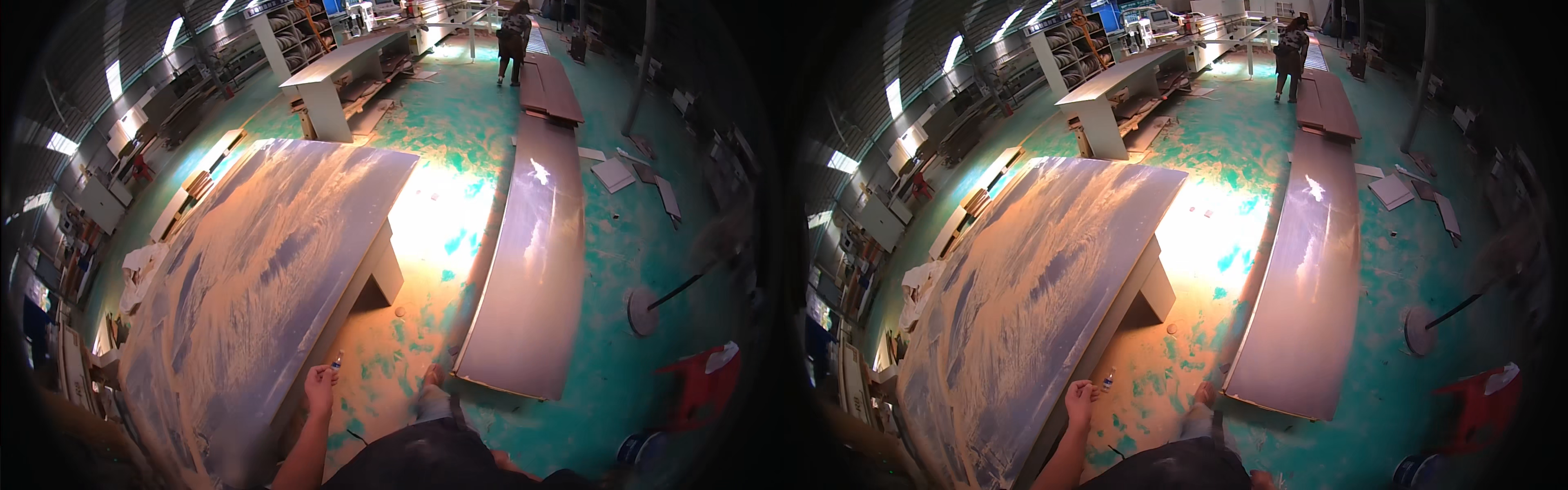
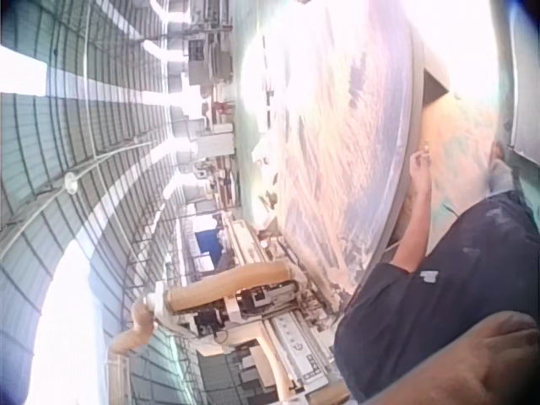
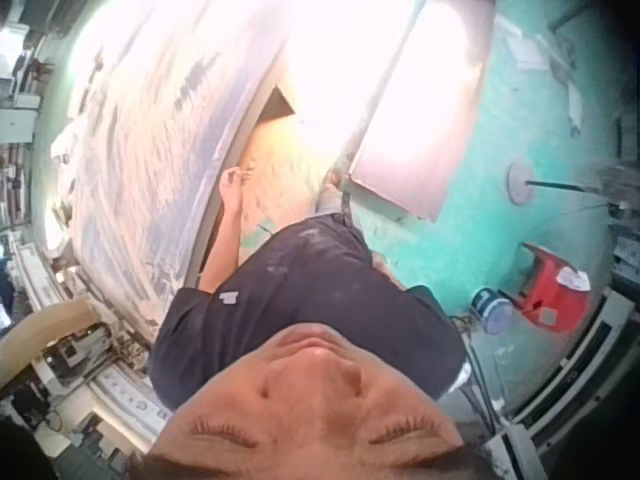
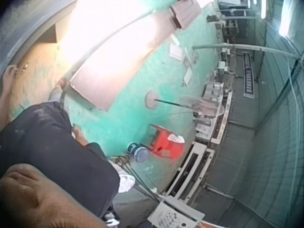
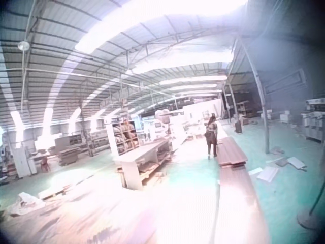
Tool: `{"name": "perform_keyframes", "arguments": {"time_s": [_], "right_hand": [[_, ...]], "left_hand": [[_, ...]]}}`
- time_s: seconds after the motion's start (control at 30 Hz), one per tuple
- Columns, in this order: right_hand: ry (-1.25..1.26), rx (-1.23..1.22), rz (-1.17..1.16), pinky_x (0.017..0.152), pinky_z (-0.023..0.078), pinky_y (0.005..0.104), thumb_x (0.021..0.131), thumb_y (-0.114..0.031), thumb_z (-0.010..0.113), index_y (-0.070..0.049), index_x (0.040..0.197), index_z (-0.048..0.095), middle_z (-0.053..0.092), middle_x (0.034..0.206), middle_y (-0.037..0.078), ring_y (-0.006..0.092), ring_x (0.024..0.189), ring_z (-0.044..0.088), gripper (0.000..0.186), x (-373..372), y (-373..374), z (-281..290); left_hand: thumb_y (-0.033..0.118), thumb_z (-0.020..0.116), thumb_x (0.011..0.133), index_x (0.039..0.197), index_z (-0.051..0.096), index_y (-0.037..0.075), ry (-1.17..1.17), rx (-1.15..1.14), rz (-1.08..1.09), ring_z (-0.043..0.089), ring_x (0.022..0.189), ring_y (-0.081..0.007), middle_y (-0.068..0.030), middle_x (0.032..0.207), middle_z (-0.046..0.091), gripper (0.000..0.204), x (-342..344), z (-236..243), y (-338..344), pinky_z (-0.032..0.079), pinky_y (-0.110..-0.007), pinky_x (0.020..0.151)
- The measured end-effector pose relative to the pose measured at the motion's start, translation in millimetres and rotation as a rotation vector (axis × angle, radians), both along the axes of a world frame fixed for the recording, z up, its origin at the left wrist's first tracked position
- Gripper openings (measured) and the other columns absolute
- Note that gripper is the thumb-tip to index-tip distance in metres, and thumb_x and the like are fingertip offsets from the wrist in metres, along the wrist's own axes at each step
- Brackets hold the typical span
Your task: The person interacts with a control screen and then feeds several wooden panels through an automatic edge-banding machine, occasionally wiping the panels with a cloth.
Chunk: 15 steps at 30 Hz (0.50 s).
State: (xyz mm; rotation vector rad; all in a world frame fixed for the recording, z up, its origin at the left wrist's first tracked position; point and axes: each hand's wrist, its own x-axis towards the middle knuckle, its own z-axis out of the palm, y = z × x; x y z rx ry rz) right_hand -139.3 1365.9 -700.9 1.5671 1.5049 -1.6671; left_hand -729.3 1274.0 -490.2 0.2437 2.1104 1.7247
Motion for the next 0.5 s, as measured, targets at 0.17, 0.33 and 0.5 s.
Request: {"name": "perform_keyframes", "arguments": {"time_s": [0.17,0.33,0.5], "right_hand": [[0.158,0.335,0.343,0.085,0.058,0.0562,0.092,-0.030,0.073,-0.010,0.112,0.074,0.075,0.102,0.020,0.0451,0.098,0.072,0.028,-53.7,104.8,13.3],[-0.039,0.553,0.539,0.087,0.061,0.0559,0.097,-0.024,0.070,-0.007,0.117,0.074,0.077,0.109,0.025,0.0433,0.100,0.076,0.026,-153.1,315.5,-18.6],[0.168,-0.006,-0.764,0.084,0.064,0.0459,0.107,-0.023,0.063,-0.005,0.121,0.070,0.079,0.117,0.018,0.0326,0.103,0.078,0.024,-269.0,533.6,-23.3]], "left_hand": [[0.012,0.065,0.110,0.121,0.065,0.002,-0.116,-0.017,-0.045,0.072,0.081,-0.0170,-0.0106,0.099,0.075,0.015,-68.4,-16.1,106.1,0.059,-0.029,0.072],[0.015,0.066,0.109,0.119,0.065,0.006,-0.135,0.016,-0.043,0.070,0.081,-0.0173,-0.0111,0.098,0.075,0.013,-147.7,-53.9,234.7,0.057,-0.031,0.069],[0.009,0.064,0.108,0.116,0.064,0.005,-0.175,-0.024,-0.021,0.069,0.077,-0.0176,-0.0111,0.095,0.073,0.008,-226.3,-81.0,397.5,0.058,-0.032,0.067]]}}
